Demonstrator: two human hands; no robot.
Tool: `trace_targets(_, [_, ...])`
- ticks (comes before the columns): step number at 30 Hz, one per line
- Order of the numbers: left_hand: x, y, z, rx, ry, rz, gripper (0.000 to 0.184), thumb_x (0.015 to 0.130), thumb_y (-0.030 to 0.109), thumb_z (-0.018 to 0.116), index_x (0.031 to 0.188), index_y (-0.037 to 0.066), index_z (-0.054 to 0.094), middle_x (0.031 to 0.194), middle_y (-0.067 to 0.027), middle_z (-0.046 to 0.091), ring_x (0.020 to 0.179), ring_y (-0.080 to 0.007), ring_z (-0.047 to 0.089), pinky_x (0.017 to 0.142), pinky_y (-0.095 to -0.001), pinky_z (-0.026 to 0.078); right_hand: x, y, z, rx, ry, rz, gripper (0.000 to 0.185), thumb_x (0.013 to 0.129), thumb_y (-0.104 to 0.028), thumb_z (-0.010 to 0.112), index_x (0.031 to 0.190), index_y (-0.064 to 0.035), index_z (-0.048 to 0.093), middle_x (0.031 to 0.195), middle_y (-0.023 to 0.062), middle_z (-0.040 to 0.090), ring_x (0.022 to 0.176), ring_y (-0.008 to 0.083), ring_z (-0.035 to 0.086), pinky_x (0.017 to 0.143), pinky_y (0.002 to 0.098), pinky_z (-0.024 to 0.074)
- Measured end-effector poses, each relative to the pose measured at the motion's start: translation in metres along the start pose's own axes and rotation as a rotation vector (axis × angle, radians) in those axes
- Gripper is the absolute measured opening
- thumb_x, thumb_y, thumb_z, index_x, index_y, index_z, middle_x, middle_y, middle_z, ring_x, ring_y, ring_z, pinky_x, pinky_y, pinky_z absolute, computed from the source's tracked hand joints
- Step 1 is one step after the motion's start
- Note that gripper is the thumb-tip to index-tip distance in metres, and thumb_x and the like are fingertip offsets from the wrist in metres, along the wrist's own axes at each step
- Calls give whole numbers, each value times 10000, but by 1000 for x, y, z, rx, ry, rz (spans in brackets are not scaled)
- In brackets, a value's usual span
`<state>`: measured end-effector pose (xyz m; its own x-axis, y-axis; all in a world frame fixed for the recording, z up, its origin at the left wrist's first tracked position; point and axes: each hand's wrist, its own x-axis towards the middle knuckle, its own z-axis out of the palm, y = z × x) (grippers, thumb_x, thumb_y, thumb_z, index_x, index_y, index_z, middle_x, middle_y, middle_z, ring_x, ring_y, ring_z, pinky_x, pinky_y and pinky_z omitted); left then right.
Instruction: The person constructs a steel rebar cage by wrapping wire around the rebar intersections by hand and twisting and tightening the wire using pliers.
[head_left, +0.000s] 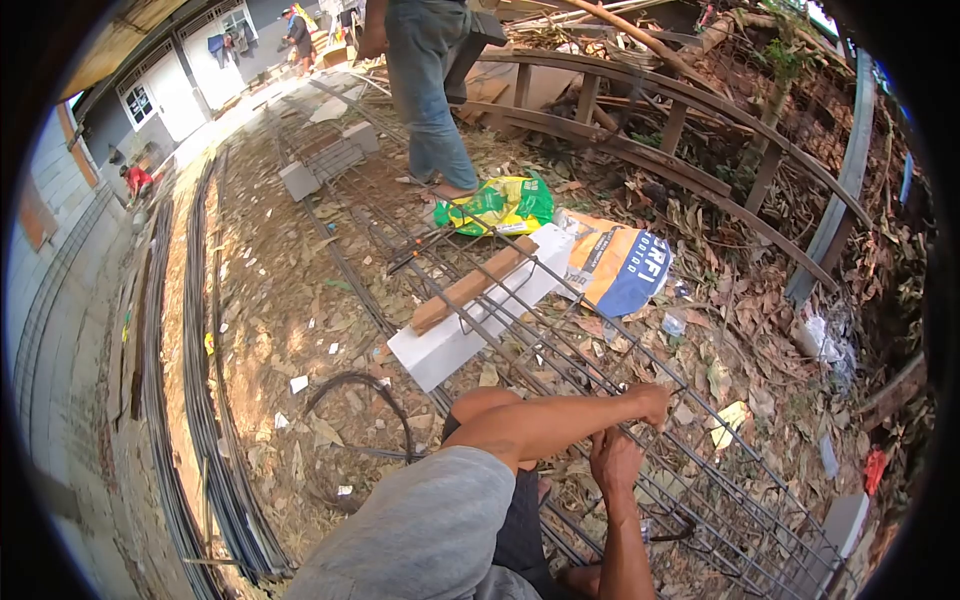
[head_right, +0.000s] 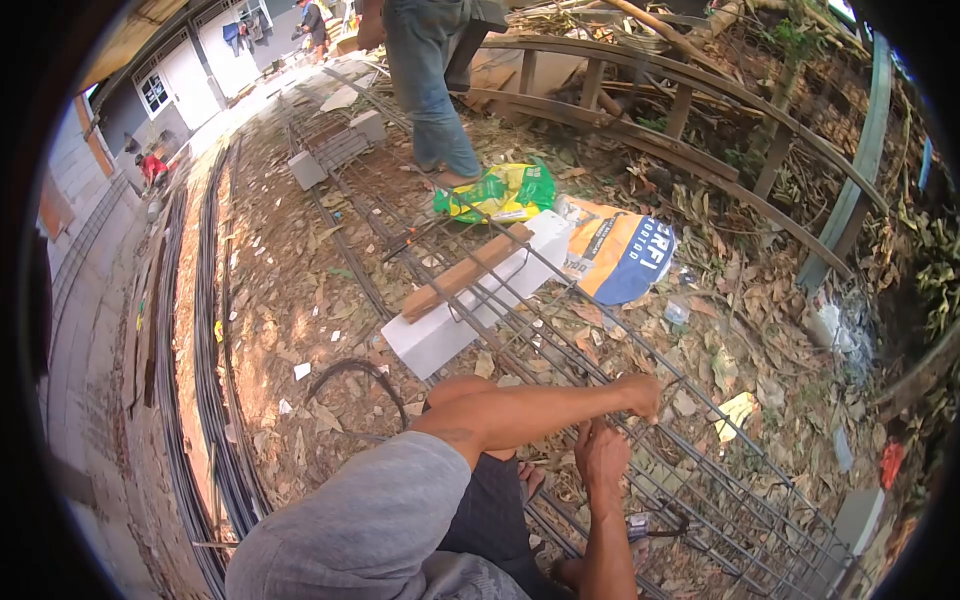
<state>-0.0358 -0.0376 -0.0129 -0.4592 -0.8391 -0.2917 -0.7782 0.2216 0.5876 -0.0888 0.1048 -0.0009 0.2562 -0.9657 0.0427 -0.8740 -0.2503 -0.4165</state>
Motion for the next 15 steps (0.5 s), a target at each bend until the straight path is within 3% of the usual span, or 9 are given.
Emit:
trace_targets(4, [-14,2,-2,-180,-27,-50,230,729,300,874,792,92,801,729,-77,729,753,-292,722,749,-435,556,-5,6,-9,225,26,-86,258,932,-246,656,973,-3,732,859,244,721,740,429,700,691,523,545])
trace_targets(7, [-12,-3,12,-177,134,-33,194,731,282,866,809,112,816,776,-87,751,804,-288,729,821,-430,548,-12,24,-31,400,11,-296,273,926,-231,657,966,25,745,742,182,727,621,335,692,642,428,529])
trace_targets(9, [-17,-2,16,-215,172,-21,184,726,279,848,824,125,823,810,-102,759,841,-297,732,861,-425,538,-5,23,-88,406,-396,91,304,934,-241,661,997,43,751,765,108,732,628,177,653,615,354,500])
trace_targets(11, [-20,-3,15,-216,188,-8,186,718,284,832,837,140,829,834,-117,763,862,-308,733,884,-421,532,9,36,-116,551,-316,241,318,918,-238,673,988,64,746,804,130,713,670,155,642,666,353,521])
trace_targets(13, [-20,-4,14,-180,179,5,199,706,294,817,848,156,832,848,-130,762,868,-322,732,890,-419,531,31,56,-111,676,20,225,367,928,-268,658,1002,84,735,813,156,739,693,218,685,690,391,534])
trace_targets(15, [-26,2,7,-210,157,-43,205,701,291,806,867,174,833,907,-111,774,928,-298,739,899,-430,519,60,96,-87,495,146,177,382,928,-288,642,1020,71,736,824,191,745,722,285,712,713,424,540])
